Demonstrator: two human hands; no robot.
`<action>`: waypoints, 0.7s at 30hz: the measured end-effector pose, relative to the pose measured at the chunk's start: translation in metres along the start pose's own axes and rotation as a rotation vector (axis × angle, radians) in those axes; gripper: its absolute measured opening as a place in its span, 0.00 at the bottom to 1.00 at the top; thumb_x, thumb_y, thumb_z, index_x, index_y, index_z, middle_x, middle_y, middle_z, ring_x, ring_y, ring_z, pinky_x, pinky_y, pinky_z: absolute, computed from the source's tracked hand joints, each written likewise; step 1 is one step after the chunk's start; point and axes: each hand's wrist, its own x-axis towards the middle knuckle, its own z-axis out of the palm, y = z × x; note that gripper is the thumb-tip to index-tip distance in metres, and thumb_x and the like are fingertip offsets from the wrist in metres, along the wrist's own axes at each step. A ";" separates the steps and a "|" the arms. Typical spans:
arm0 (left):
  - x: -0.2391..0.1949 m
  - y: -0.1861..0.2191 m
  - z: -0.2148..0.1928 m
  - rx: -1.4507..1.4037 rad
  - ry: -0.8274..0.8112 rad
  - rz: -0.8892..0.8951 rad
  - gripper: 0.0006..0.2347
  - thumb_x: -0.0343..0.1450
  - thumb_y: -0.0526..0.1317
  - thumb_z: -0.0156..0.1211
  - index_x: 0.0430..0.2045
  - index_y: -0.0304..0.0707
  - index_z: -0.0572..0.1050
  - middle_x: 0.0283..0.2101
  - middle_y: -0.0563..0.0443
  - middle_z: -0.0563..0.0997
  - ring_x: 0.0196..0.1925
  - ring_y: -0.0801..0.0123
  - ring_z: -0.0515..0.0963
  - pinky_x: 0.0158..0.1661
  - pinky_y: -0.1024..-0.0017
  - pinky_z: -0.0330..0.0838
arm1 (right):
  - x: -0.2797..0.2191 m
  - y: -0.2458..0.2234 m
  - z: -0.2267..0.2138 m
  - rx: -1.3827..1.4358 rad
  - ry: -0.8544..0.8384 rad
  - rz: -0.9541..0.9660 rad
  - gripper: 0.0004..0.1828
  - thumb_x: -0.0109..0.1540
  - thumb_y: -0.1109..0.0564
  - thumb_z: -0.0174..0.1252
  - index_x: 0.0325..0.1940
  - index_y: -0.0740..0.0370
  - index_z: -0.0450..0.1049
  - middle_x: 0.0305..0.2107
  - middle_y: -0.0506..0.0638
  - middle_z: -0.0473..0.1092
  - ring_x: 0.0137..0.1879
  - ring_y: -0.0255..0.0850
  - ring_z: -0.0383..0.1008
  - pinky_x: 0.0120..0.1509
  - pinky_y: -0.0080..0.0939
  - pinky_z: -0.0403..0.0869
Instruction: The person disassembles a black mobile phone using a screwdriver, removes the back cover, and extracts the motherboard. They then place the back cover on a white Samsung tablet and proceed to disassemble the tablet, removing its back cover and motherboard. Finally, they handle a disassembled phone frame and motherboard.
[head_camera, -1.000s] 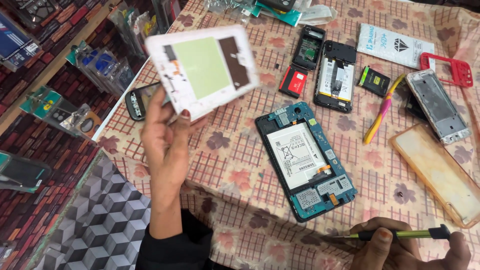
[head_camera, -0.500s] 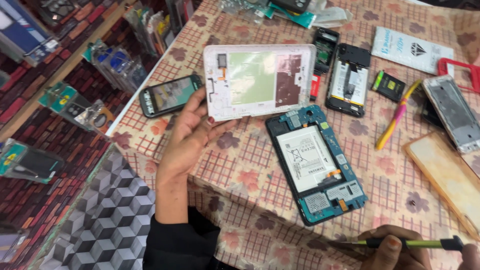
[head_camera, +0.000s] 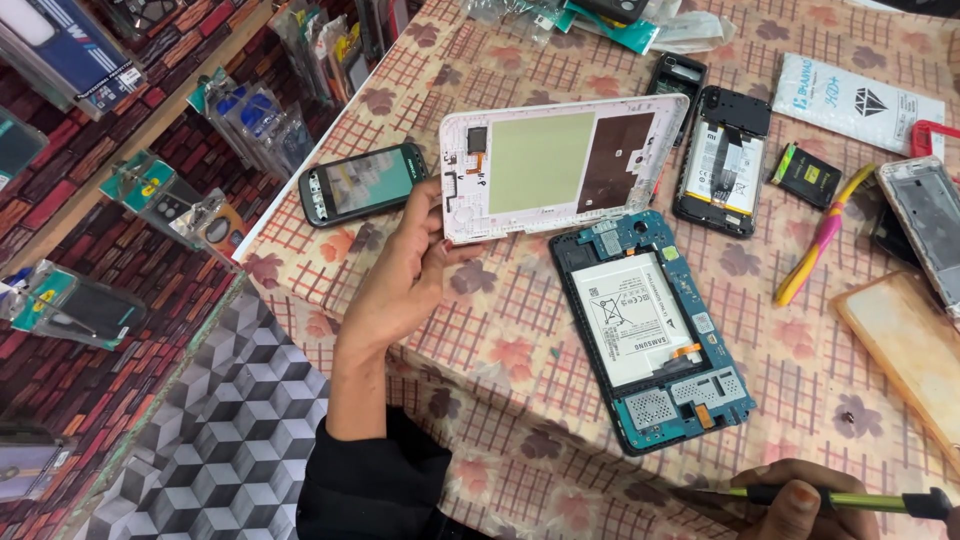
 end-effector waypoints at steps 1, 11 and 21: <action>0.000 0.000 0.000 0.006 -0.004 0.008 0.29 0.71 0.17 0.31 0.69 0.37 0.51 0.60 0.38 0.73 0.65 0.59 0.77 0.67 0.64 0.72 | -0.001 0.000 0.000 0.001 0.005 -0.002 0.32 0.76 0.38 0.59 0.37 0.71 0.65 0.21 0.59 0.69 0.28 0.44 0.76 0.38 0.42 0.78; -0.001 0.002 0.003 0.015 -0.024 0.061 0.29 0.71 0.16 0.31 0.70 0.35 0.50 0.64 0.37 0.70 0.70 0.56 0.72 0.66 0.62 0.68 | -0.004 -0.003 0.004 0.003 0.018 -0.005 0.32 0.76 0.38 0.59 0.37 0.70 0.65 0.21 0.59 0.68 0.29 0.43 0.75 0.37 0.40 0.77; -0.001 -0.002 0.000 0.035 -0.042 0.040 0.30 0.70 0.15 0.30 0.70 0.34 0.50 0.64 0.37 0.69 0.69 0.55 0.73 0.66 0.62 0.67 | -0.004 -0.009 0.004 -0.045 0.008 0.039 0.32 0.74 0.36 0.58 0.38 0.70 0.66 0.20 0.61 0.69 0.27 0.43 0.74 0.36 0.39 0.75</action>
